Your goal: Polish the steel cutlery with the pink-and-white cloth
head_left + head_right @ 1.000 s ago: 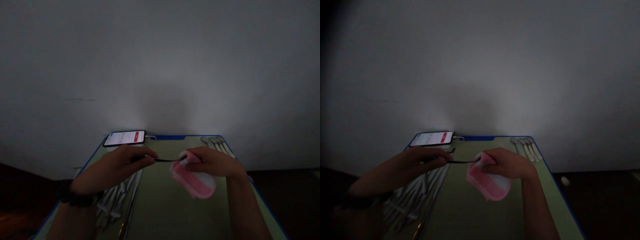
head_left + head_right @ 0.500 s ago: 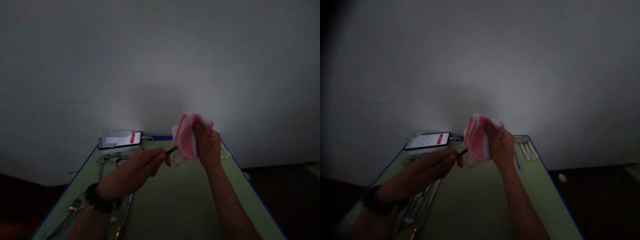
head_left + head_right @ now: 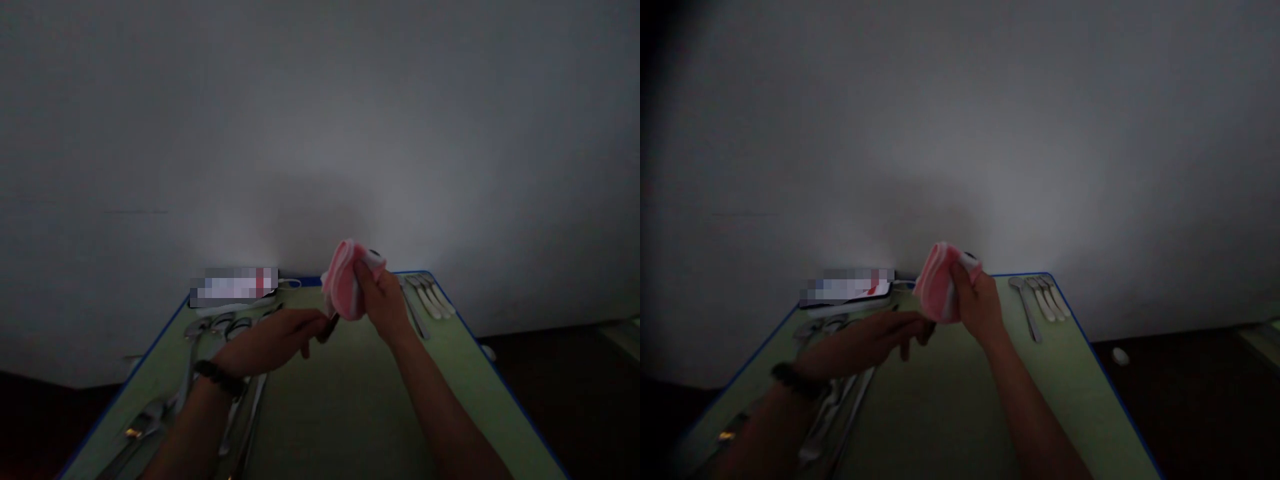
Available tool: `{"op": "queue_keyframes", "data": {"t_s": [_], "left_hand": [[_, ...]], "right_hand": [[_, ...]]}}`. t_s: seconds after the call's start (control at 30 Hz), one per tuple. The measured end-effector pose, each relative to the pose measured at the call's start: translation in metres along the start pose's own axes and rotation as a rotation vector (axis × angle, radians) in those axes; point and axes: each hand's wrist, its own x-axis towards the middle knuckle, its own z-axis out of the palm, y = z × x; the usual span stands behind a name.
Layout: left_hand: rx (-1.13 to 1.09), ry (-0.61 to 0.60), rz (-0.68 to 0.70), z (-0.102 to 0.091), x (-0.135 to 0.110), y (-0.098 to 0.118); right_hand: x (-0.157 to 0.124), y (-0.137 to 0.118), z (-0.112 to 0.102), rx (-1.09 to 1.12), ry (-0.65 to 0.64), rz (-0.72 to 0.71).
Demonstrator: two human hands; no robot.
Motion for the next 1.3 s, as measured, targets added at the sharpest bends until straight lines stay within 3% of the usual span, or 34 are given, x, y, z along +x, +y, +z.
{"op": "queue_keyframes", "data": {"t_s": [0.13, 0.23, 0.43, 0.57, 0.67, 0.77, 0.87, 0.93, 1.0, 1.13, 1.3], "left_hand": [[0.045, -0.071, -0.101, -0.007, -0.012, 0.002], [0.072, -0.111, -0.028, -0.004, -0.009, 0.009], [0.167, 0.030, 0.092, 0.008, 0.006, 0.016], [0.146, 0.042, 0.068, 0.007, 0.010, 0.006], [0.184, 0.111, 0.008, -0.005, 0.003, -0.001], [0.220, 0.298, -0.012, -0.020, -0.009, 0.000], [0.274, 0.508, -0.018, -0.027, -0.018, 0.011], [0.306, 0.516, 0.003, -0.026, -0.020, 0.018], [0.348, 0.435, 0.020, -0.021, -0.018, 0.022], [0.489, 0.277, 0.035, -0.012, -0.012, 0.022], [0.633, 0.233, 0.127, -0.004, -0.008, 0.020]], "right_hand": [[-0.002, -0.004, -0.002, -0.005, 0.025, -0.021], [-0.005, -0.001, 0.004, 0.088, 0.099, 0.019], [-0.014, 0.015, 0.027, 0.238, 0.161, 0.111], [-0.014, 0.023, 0.031, 0.146, 0.109, 0.102], [-0.008, 0.022, 0.022, -0.016, 0.058, 0.037], [-0.002, 0.014, 0.008, -0.227, -0.117, -0.058], [-0.002, 0.002, -0.005, -0.400, -0.484, -0.175], [-0.005, -0.006, -0.011, -0.506, -0.744, -0.206], [-0.008, -0.012, -0.015, -0.594, -0.922, -0.196], [-0.012, -0.017, -0.017, -0.647, -1.014, -0.194], [-0.012, -0.015, -0.015, -0.559, -1.009, -0.169]]}}
